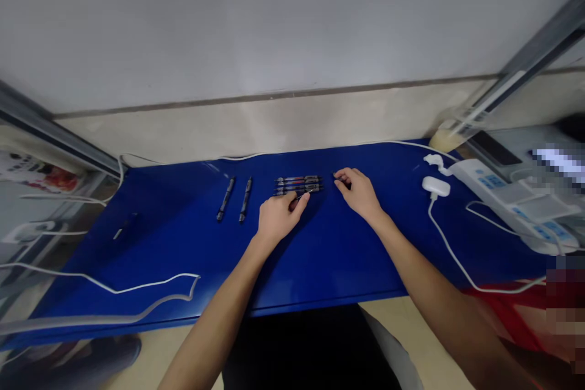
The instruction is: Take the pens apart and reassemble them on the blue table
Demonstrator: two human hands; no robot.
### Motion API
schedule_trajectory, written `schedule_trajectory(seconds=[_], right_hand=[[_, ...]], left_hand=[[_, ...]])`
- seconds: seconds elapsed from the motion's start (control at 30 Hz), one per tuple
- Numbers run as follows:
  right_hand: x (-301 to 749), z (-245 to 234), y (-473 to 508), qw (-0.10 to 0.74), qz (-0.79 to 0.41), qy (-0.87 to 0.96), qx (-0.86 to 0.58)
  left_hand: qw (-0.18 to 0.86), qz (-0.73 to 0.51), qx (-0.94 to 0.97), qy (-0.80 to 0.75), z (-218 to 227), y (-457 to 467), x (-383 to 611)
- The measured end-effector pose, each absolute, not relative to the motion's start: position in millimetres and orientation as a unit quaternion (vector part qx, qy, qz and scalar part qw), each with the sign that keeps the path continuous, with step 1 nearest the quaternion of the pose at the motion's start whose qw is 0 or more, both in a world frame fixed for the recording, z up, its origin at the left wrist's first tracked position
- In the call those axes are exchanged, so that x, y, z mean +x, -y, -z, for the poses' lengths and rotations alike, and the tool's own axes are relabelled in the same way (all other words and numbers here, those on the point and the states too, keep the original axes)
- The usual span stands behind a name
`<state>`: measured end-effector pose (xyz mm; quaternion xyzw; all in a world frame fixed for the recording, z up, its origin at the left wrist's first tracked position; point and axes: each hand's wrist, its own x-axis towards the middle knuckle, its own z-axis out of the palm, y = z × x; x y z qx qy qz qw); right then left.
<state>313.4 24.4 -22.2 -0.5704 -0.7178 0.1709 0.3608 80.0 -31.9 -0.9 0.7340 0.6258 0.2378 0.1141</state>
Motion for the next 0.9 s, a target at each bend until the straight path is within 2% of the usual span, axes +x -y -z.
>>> schedule_trajectory(seconds=[0.23, 0.37, 0.43, 0.6, 0.9], right_hand=[[302.5, 1.6, -12.8, 0.409, -0.235, 0.699, -0.537], [291.7, -5.0, -3.0, 0.364, -0.375, 0.688, -0.504], [285.1, -5.0, 1.7, 0.335, -0.409, 0.696, -0.487], [276.6, -2.8, 4.7, 0.319, -0.397, 0.713, -0.482], [286.8, 1.8, -5.3, 0.399, -0.452, 0.643, -0.472]], left_hand=[[0.116, -0.224, 0.759, -0.6, 0.3, 32.2, 81.3], [0.11, -0.231, 0.786, -0.563, 1.0, 34.2, 82.2], [0.112, -0.23, 0.808, -0.531, 2.4, 34.1, 81.4], [0.15, -0.253, 0.834, -0.468, 6.9, 26.6, 73.0], [0.118, -0.251, 0.782, -0.558, -0.8, 23.8, 65.9]])
